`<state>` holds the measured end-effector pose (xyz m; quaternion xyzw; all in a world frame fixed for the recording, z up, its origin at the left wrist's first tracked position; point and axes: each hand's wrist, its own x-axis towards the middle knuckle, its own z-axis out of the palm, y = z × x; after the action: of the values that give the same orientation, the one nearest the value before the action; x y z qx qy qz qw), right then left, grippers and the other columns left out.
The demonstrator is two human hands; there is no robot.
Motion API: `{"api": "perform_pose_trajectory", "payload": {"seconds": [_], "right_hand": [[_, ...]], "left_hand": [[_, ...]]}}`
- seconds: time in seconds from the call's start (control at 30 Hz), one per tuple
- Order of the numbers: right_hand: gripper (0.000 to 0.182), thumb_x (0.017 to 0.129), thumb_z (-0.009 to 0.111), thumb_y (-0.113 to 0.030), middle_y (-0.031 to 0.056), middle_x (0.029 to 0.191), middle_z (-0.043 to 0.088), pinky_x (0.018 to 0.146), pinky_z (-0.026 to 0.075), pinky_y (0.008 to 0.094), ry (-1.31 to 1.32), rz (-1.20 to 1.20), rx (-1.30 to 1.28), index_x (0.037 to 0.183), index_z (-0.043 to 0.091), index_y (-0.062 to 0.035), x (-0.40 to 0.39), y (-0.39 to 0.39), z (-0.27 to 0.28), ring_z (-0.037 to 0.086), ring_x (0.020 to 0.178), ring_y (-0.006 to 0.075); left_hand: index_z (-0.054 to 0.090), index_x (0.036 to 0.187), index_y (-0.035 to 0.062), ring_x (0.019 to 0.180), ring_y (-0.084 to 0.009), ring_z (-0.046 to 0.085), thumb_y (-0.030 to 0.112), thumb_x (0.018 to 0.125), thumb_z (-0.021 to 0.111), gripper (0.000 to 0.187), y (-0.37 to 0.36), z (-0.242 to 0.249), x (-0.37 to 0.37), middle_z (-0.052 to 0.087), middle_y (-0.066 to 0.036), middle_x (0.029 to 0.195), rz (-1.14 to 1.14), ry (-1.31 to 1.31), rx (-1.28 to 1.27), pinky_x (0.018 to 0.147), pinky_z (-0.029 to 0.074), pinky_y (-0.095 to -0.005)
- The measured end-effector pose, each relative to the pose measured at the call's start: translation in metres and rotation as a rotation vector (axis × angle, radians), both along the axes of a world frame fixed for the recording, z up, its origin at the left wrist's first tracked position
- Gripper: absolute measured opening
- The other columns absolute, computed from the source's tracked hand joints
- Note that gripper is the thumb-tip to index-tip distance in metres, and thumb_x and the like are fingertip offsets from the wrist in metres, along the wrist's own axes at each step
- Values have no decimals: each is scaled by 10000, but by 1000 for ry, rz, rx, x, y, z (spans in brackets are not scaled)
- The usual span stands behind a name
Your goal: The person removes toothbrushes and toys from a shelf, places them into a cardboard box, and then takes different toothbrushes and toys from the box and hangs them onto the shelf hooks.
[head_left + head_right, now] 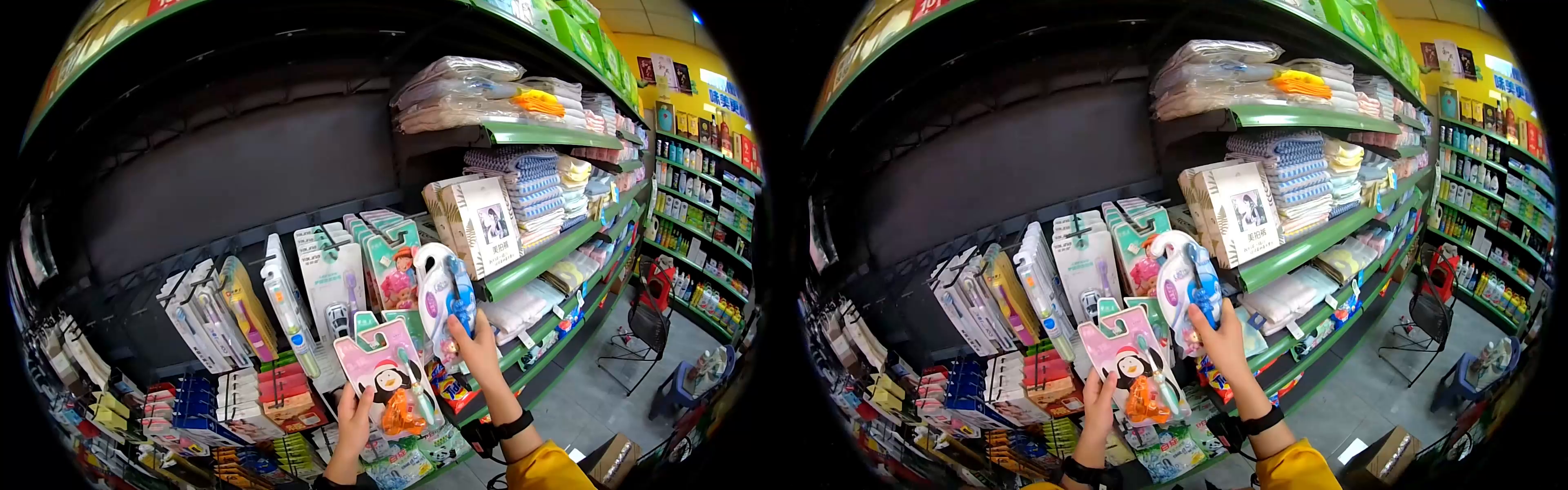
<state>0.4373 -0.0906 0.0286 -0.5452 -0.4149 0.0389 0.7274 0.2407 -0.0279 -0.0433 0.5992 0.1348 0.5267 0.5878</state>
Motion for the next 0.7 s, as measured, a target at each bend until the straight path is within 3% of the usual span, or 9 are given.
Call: {"api": "perform_pose_trajectory", "payload": {"seconds": [0.13,0.37,0.4,0.53,0.63,0.7], "right_hand": [[441,746,634,-391,89,616,502,529,383,293,-59,-19,-84,718,447,7,14,26,17,451,570,134],[400,765,616,-375,86,680,560,569,411,277,-53,46,-152,806,514,10,32,70,3,510,615,127],[432,745,636,-374,130,640,535,545,404,318,-33,57,-70,710,460,19,28,70,5,515,579,187],[406,755,633,-344,129,648,536,559,409,318,-41,59,-15,718,461,23,29,76,2,520,591,186],[339,780,613,-325,64,668,546,583,405,270,-21,37,-18,776,510,-2,28,72,3,495,614,117],[370,764,629,-302,132,663,535,579,409,319,-21,45,-4,723,458,23,28,70,1,517,606,191]], "left_hand": [[473,1068,-17,886,-94,479,124,877,470,237,4,11,8,533,-43,1000,58,-51,-1,783,371,-239],[450,1112,-22,904,-106,494,93,875,462,264,0,10,6,538,-58,1015,236,-100,-51,789,378,-244],[443,1131,-18,911,-110,497,92,873,465,281,1,6,4,537,-58,1022,250,-102,-40,792,381,-249],[448,1134,-10,907,-112,498,105,876,466,283,-6,6,1,535,-53,1026,342,-43,-42,785,384,-249],[448,1166,1,967,-121,490,114,866,482,322,-7,-1,0,525,-48,1076,351,-48,-62,821,366,-260],[448,1165,-2,965,-123,492,115,865,484,323,-10,-4,0,527,-50,1074,355,-58,-76,823,365,-259]]}}
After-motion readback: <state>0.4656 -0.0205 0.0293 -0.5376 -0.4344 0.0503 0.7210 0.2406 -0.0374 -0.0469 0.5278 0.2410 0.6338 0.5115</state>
